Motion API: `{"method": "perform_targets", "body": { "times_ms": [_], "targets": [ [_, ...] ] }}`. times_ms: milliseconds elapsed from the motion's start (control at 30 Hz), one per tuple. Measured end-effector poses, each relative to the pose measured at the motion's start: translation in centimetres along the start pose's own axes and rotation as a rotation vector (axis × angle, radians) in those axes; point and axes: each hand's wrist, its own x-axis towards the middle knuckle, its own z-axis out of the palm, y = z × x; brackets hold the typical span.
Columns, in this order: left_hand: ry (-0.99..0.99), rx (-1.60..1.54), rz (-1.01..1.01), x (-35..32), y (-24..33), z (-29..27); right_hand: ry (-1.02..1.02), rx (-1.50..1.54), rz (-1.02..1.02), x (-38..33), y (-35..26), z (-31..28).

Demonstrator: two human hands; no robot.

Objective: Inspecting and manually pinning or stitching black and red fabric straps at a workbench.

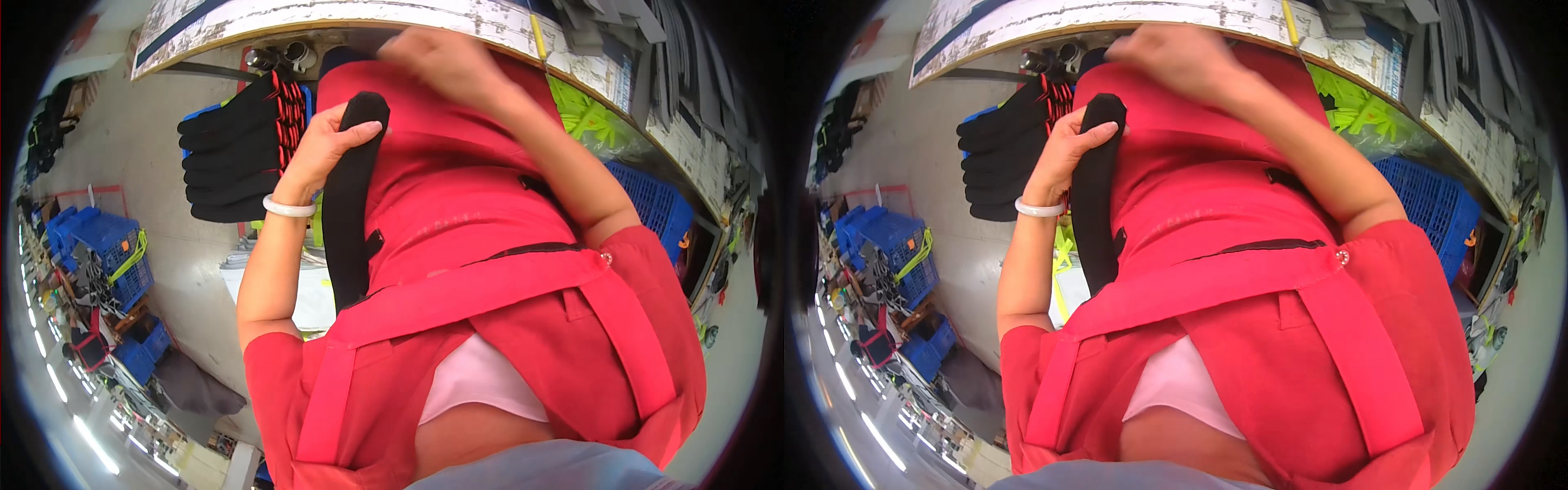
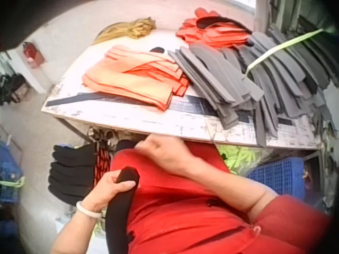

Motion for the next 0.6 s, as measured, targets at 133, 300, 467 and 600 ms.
{"method": "perform_targets", "body": {
  "times_ms": [133,300,467,600],
  "targets": [
    [-0.024,-0.106,0.056,-0.3,2.3,0.8,0.434,-0.756,0.097,0.4,6.2,-9.8],
    [0.025,-0.050,0.100,-1.4,2.8,-0.1,0.481,-0.761,0.014,0.8,8.5,-8.7],
    [0.113,-0.001,0.195,-2.0,2.5,0.3,0.725,-0.515,-0.208,0.6,9.6,-8.5],
    [0.140,-0.120,0.164,-3.1,3.2,0.9,0.576,-0.294,0.070,0.4,9.1,-9.0]
  ]
}}
